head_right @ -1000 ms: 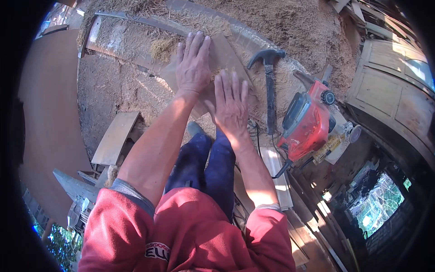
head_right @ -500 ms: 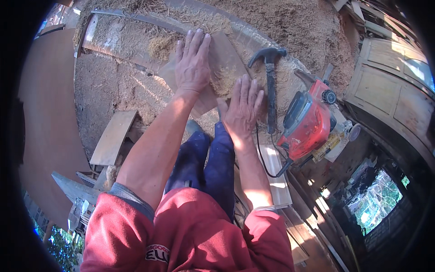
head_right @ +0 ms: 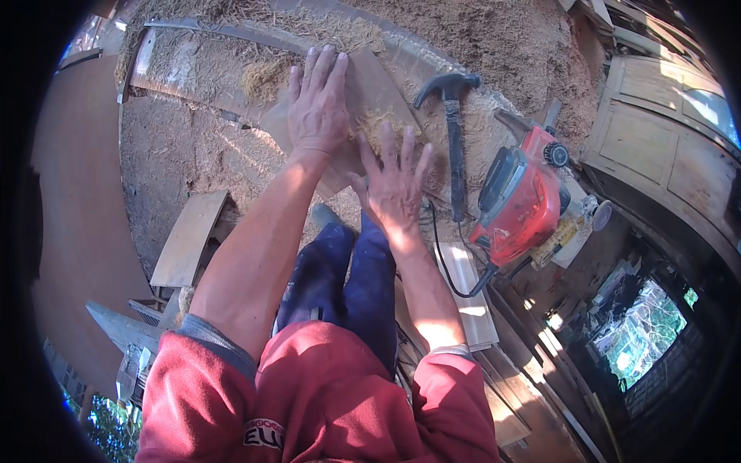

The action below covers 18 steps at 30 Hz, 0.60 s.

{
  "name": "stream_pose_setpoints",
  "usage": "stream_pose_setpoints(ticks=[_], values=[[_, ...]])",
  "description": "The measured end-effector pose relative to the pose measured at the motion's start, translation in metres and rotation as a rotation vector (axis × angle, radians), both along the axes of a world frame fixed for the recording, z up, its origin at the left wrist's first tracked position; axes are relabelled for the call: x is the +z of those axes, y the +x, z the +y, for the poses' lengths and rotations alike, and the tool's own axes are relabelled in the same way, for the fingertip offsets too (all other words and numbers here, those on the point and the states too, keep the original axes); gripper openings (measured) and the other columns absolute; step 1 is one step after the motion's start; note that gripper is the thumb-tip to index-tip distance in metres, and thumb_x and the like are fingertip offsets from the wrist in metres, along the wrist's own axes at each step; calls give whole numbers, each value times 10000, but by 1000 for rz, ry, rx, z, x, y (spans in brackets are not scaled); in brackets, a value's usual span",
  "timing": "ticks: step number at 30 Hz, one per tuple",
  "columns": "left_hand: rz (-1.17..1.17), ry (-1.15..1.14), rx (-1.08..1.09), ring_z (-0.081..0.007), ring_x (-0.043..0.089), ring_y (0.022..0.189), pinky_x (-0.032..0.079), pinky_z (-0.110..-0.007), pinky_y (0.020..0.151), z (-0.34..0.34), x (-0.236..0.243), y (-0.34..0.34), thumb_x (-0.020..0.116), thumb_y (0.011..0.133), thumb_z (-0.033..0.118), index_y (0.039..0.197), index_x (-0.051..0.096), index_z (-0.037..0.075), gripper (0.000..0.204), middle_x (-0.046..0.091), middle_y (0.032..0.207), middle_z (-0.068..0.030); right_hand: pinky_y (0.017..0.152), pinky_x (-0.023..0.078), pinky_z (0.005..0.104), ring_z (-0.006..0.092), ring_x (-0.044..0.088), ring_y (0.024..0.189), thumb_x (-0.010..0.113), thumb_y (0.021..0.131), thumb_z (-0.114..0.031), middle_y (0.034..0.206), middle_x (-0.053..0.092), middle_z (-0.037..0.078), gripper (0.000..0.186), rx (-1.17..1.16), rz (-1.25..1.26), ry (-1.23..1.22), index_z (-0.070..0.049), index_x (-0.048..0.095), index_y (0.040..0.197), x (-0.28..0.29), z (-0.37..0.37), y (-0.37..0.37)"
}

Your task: The person applies glue to a hole in a wooden board and hammers a wooden plug into the hole.

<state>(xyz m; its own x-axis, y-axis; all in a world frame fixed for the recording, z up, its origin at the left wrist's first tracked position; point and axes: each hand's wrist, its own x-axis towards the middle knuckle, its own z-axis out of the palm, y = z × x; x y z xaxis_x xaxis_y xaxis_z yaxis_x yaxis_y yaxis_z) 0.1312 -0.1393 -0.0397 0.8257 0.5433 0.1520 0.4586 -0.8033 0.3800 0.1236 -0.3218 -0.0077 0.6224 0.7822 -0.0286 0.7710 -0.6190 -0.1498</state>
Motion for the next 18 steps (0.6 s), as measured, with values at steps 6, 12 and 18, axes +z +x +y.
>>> stream_pose_setpoints(ticks=[6, 12, 18], values=[[-2, 19, 8, -246, 317, 1523, 198, -494, 1258, 5, 1, -3, 521, 918, 116, 1475, 509, 168, 560, 432, 1589, -55, 1166, 191, 705, 481, 259, 1497, 577, 936, -600, 1616, 335, 198, 725, -22, 28, 72, -161, 506, 1509, 0, 12, 23], [-2, 35, 10, -246, 318, 1522, 198, -493, 1258, 5, 0, -1, 515, 921, 113, 1476, 508, 167, 558, 441, 1584, -55, 1177, 159, 706, 496, 218, 1511, 599, 934, -592, 1632, 286, 246, 835, -133, 24, 16, -3, 447, 1506, -6, -16, -19], [-3, 31, 9, -247, 325, 1519, 194, -492, 1260, 3, -1, -3, 517, 923, 116, 1477, 509, 170, 557, 442, 1583, -54, 1176, 172, 711, 494, 242, 1501, 640, 919, -564, 1616, 317, 227, 672, -80, 83, 148, -218, 532, 1485, 6, -14, -23]])
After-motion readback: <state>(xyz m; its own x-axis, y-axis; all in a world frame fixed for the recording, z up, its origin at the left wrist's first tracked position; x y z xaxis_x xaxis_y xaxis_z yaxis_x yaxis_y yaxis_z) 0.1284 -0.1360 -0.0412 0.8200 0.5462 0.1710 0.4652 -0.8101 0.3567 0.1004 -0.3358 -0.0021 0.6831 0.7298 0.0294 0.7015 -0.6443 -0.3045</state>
